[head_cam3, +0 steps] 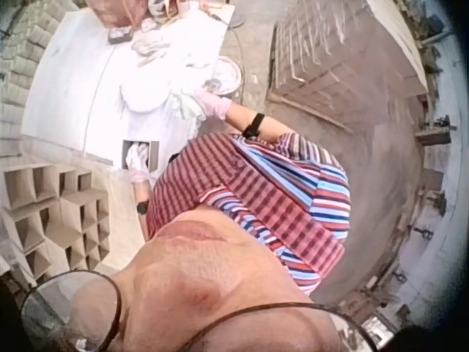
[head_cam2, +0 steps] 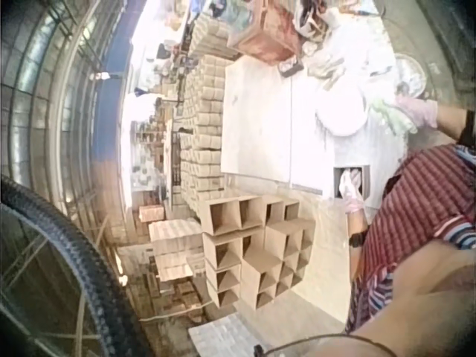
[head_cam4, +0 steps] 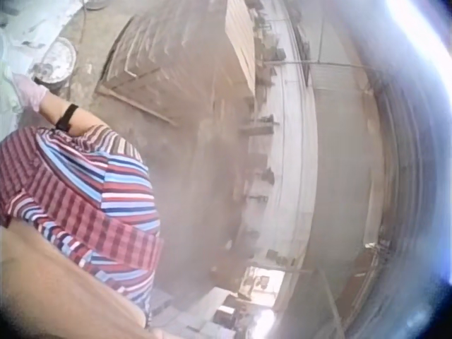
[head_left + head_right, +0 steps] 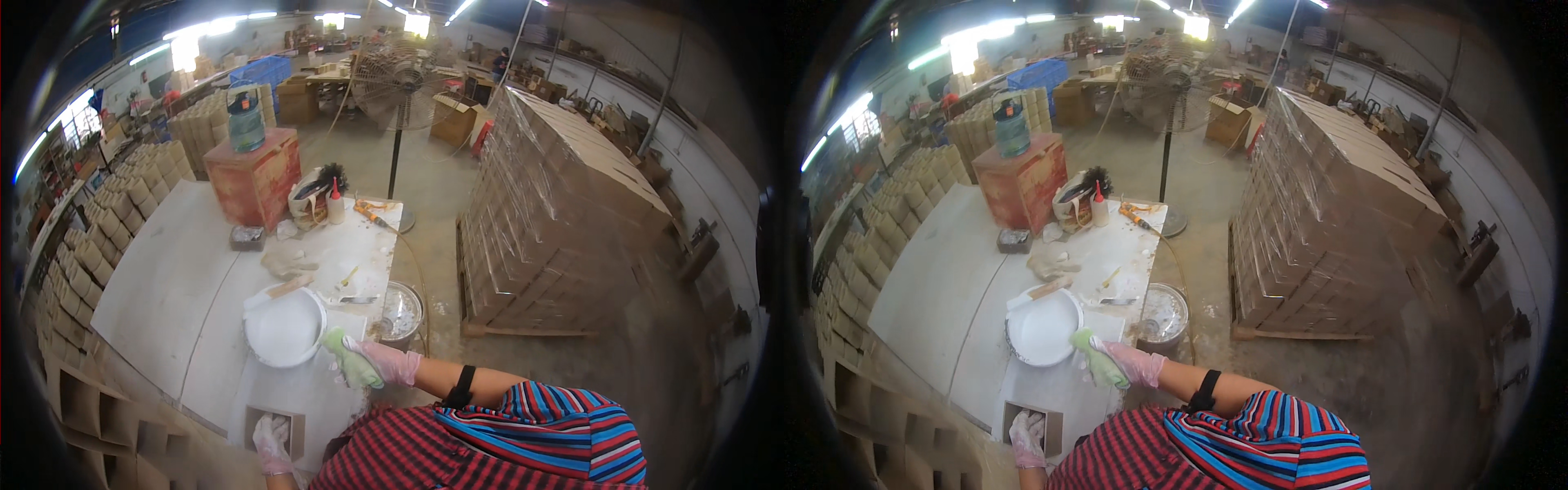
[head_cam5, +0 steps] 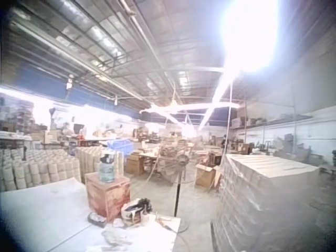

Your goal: Applying a white coating or paint to a cardboard box or wooden component using a damp cloth or sponge.

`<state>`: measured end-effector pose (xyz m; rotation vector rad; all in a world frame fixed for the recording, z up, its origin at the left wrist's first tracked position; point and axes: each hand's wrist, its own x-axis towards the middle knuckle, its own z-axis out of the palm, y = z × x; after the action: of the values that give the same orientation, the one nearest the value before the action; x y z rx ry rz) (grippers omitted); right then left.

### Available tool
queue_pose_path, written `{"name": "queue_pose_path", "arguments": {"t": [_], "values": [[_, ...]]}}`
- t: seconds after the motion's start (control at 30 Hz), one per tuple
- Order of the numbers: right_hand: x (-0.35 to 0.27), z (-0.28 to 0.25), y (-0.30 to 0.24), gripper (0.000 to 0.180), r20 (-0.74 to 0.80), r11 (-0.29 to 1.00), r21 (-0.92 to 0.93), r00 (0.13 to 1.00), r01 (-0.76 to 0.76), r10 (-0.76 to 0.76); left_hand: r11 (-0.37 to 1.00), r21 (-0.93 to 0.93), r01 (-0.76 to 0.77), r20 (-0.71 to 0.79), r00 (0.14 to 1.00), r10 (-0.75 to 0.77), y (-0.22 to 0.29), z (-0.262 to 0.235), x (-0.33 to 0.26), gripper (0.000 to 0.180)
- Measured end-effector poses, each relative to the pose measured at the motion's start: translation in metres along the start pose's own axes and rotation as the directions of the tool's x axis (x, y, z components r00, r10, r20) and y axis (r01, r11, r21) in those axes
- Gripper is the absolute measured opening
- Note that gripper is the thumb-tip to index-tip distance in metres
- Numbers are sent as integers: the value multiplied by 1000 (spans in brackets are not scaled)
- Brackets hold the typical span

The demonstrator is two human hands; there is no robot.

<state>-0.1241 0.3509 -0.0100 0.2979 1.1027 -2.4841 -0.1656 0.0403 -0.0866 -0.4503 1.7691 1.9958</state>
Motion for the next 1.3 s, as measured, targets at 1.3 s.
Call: {"name": "queue_pose_path", "arguments": {"t": [1.3], "values": [[128,49,-59,45,-82,-374,-919,988,-127,-133,901,-411,-138,-327,945,-5,-88,-85,-75,35]]}}
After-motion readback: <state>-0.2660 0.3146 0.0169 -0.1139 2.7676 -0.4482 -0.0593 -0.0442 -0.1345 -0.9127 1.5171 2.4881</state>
